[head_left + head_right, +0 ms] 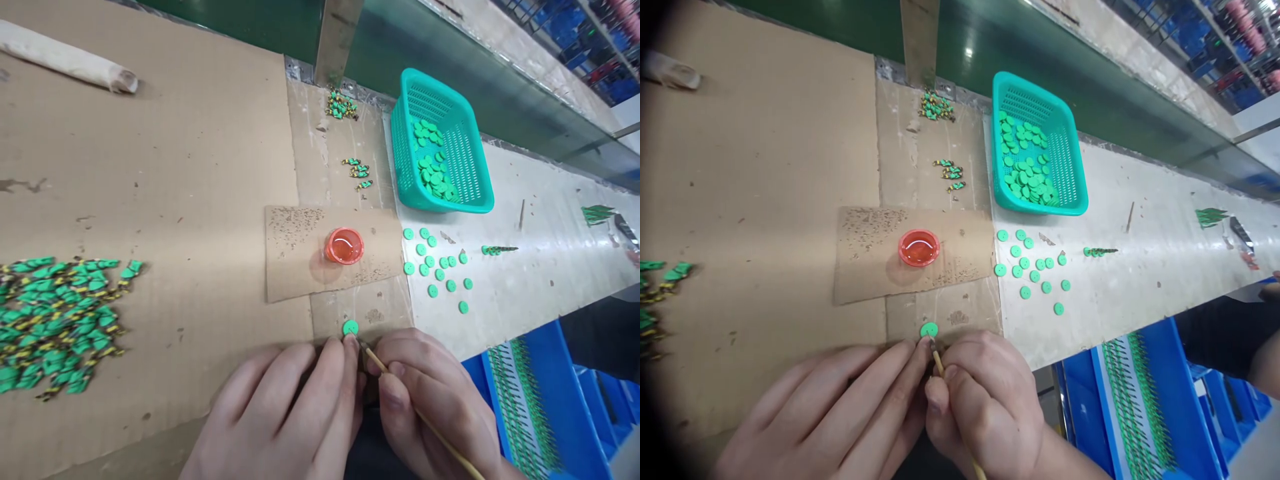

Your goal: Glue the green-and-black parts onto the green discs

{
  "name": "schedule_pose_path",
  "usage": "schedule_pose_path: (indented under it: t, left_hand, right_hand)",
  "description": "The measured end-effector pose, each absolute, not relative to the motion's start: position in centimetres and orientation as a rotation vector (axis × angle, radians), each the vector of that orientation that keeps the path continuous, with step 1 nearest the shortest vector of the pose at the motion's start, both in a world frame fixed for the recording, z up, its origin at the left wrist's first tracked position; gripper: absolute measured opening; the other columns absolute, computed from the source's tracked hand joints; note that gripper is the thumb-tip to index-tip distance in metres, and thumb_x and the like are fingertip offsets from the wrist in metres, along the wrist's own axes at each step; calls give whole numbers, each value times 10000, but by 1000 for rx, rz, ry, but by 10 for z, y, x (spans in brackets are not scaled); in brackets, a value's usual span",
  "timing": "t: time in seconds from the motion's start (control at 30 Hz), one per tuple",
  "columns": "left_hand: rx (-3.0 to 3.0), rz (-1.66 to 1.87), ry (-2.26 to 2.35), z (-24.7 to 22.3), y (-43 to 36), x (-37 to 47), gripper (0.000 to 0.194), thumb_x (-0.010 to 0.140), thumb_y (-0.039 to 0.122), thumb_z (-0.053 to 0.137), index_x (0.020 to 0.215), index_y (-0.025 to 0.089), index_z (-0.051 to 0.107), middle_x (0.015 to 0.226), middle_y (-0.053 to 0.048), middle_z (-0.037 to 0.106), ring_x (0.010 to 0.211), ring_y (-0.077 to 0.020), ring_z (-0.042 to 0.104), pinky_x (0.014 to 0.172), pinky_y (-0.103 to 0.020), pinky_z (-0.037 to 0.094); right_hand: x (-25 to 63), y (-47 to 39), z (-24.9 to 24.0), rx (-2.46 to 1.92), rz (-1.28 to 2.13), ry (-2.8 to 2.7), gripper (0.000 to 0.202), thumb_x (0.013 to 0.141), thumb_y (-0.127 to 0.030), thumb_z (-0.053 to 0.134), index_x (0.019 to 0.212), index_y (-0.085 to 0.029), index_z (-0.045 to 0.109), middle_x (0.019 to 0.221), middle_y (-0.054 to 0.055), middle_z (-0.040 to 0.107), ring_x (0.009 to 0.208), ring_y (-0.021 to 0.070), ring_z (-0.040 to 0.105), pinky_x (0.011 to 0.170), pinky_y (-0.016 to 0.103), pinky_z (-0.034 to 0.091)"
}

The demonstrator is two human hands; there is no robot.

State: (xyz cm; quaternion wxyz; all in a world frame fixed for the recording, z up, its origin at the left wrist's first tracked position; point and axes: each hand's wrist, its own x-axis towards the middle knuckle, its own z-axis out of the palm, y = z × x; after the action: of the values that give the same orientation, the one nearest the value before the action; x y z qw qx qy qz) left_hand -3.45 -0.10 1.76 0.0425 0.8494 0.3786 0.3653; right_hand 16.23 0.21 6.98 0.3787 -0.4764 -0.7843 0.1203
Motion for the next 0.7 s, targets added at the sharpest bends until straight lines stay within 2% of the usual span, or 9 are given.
schedule_pose_path:
  t: [0.2, 0.53, 0.6, 0.7]
  left_hand:
    - [2603, 1112, 1152, 16, -2, -36, 281, 1111, 178, 641, 1321, 120, 817, 1318, -80, 827, 1131, -306, 707, 982, -525, 495]
    - [2618, 1097, 1133, 18, -2, -37, 266, 1084, 157, 708, 1327, 111, 806, 1318, -69, 828, 1134, -308, 693, 969, -530, 493]
    - [2629, 1066, 1128, 20, -1, -38, 277, 1076, 159, 718, 1334, 105, 803, 1307, -71, 836, 1131, -312, 692, 957, -530, 495]
    - [2656, 1006, 1117, 24, 3, -39, 324, 1047, 152, 751, 1359, 76, 789, 1275, -73, 851, 1097, -310, 683, 924, -523, 495]
  right_hand:
    - [164, 2, 71, -1232, 339, -2007, 309, 922, 68, 598, 1043, -214, 627, 825, 47, 767, 689, 172, 738, 607, 307, 708]
    - [163, 1, 69, -1252, 328, -1993, 296, 932, 75, 603, 1017, -206, 638, 812, 43, 763, 683, 172, 739, 603, 306, 691]
    - [164, -1, 69, -1275, 366, -1983, 257, 976, 40, 621, 1020, -212, 648, 829, 44, 763, 697, 179, 746, 615, 317, 689]
    - [163, -4, 67, -1304, 393, -1938, 127, 1038, -130, 738, 1035, -241, 677, 864, 37, 773, 723, 210, 769, 639, 360, 699]
